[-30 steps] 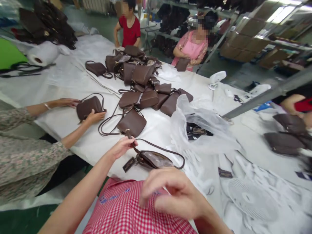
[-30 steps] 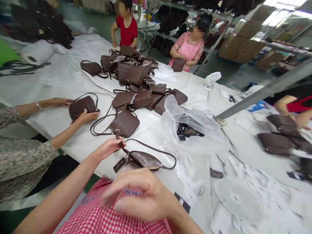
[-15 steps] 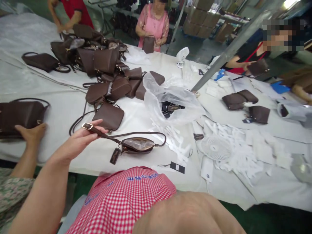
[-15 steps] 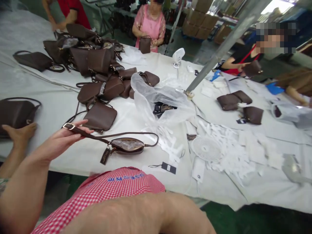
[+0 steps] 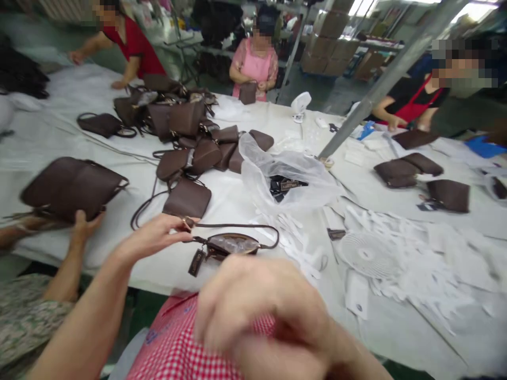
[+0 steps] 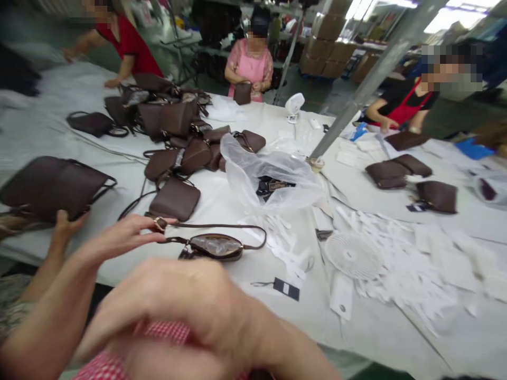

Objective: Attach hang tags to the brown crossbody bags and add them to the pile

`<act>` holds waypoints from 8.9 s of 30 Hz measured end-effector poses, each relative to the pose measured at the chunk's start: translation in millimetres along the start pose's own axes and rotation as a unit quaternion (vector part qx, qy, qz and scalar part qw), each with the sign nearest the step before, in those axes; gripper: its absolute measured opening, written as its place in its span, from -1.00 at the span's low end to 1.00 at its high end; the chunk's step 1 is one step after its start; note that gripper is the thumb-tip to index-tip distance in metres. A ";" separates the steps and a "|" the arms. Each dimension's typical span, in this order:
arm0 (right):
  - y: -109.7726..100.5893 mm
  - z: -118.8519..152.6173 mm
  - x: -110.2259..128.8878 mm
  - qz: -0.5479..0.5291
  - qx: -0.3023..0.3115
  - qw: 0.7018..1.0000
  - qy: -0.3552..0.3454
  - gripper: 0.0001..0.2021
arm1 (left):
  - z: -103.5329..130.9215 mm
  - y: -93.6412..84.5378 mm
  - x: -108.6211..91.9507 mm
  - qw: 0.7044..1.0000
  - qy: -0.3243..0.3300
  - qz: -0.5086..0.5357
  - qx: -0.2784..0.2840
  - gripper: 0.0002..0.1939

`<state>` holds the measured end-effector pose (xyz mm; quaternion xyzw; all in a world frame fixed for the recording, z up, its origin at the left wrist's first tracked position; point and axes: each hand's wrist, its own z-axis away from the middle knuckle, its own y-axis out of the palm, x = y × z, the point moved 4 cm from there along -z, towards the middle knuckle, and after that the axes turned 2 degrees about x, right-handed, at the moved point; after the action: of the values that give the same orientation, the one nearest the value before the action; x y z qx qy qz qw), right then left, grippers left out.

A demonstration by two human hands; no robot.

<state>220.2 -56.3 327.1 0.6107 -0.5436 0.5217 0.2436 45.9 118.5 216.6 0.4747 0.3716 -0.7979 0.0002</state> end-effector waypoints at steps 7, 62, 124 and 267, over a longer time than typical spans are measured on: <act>8.1 -91.3 -87.7 0.363 0.187 0.911 -0.063 -0.33 | -8.9 24.6 -27.2 0.991 0.102 -0.084 0.005 -0.88; -42.8 -128.7 -161.9 0.592 0.232 0.760 0.130 -0.75 | -73.4 37.4 29.1 0.837 0.003 0.546 -0.049 -0.63; -18.8 -80.4 -216.6 0.474 0.163 0.835 0.229 -0.81 | -76.6 79.4 39.6 0.894 -0.016 0.447 0.026 -0.74; 22.1 11.9 -243.6 0.012 -0.222 0.904 0.366 -0.65 | -91.7 111.1 58.2 0.931 -0.020 0.319 -0.179 -0.73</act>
<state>237.3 26.8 97.4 0.3007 -0.5252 0.5773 0.5482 122.7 113.0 81.6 0.5439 0.3371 -0.6857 0.3469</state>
